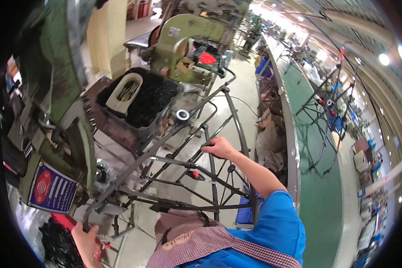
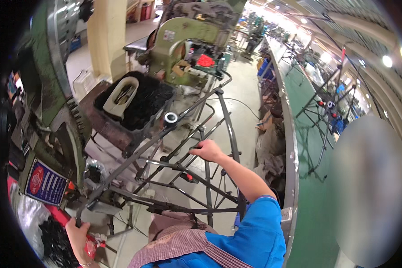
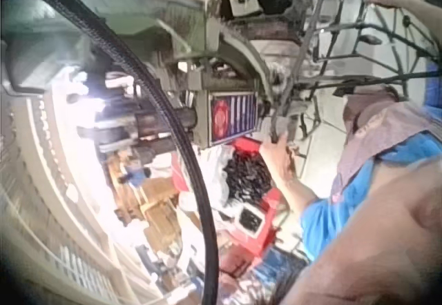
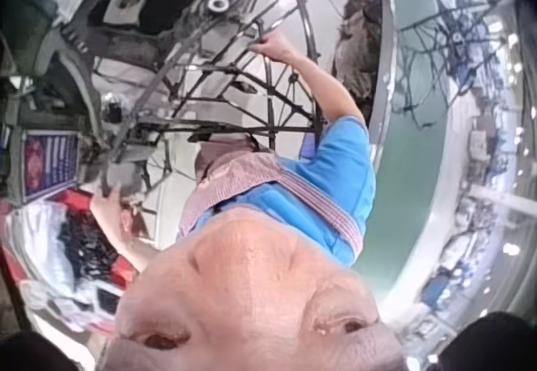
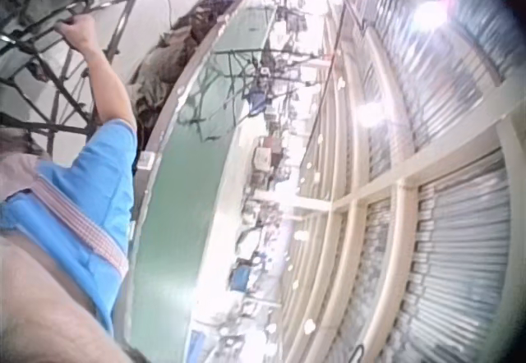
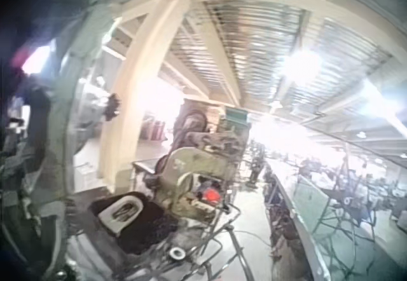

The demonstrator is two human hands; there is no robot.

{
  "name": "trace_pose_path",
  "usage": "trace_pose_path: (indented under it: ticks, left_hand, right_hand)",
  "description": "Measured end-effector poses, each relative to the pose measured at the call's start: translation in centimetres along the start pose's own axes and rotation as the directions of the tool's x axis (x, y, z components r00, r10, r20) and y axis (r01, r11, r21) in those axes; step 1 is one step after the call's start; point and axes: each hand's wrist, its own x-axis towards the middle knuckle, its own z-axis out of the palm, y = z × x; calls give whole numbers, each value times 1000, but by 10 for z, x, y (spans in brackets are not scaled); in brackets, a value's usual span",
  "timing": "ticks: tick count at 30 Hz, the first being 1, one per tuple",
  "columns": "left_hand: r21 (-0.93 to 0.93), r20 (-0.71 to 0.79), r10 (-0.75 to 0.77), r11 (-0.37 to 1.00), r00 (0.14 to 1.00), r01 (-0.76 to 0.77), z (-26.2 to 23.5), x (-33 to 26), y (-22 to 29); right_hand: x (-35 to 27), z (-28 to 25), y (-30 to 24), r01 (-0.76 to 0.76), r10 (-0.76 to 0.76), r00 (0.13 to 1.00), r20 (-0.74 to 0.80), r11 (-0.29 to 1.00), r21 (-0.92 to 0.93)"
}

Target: The person repeatedly picks up black plastic feet from a bin, places them onto metal frame legs, and uses a press machine to attach them. The person then places the assembled frames onto a nearby rack.

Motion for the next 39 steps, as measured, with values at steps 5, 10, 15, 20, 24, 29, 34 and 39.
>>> trace_pose_path:
  ticks: [5, 10, 15, 20, 24, 29, 34, 39]
  left_hand:
    - [31, 33, 87, 996, 996, -88, 60, -24, -61]
    - [203, 277, 34, 975, 960, -93, 132, -60, -206]
    - [209, 511, 173, 925, 842, -317, 161, -93, -69]
    - [-158, 532, 483, 864, 696, -479, 208, -69, 156]
    - [-484, 347, 730, 678, 589, -554, 249, -69, 321]
    - [-967, 244, 913, 254, 326, 12, 223, -121, 446]
    - [-992, 91, 971, 70, 219, 100, 158, -185, 400]
    - [-970, 97, 994, 105, -47, 219, 52, -250, 348]
  right_hand:
    - [-29, 30, 64, -57, 57, 997, -46, 998, -1]
    - [-62, 75, 103, -144, 142, 988, 53, 989, 28]
    - [-147, 101, 148, -120, 120, 992, -36, 993, -10]
    - [-201, 82, 142, 56, -54, 998, 44, 998, -41]
    - [-264, 75, 137, 153, -155, 978, 140, 988, 24]
    - [-305, 76, 141, 245, -168, 915, 366, 954, -175]
    - [-341, 95, 157, 505, -444, 823, 355, 857, -100]
    - [-366, 108, 163, 592, -516, 744, 425, 804, -60]
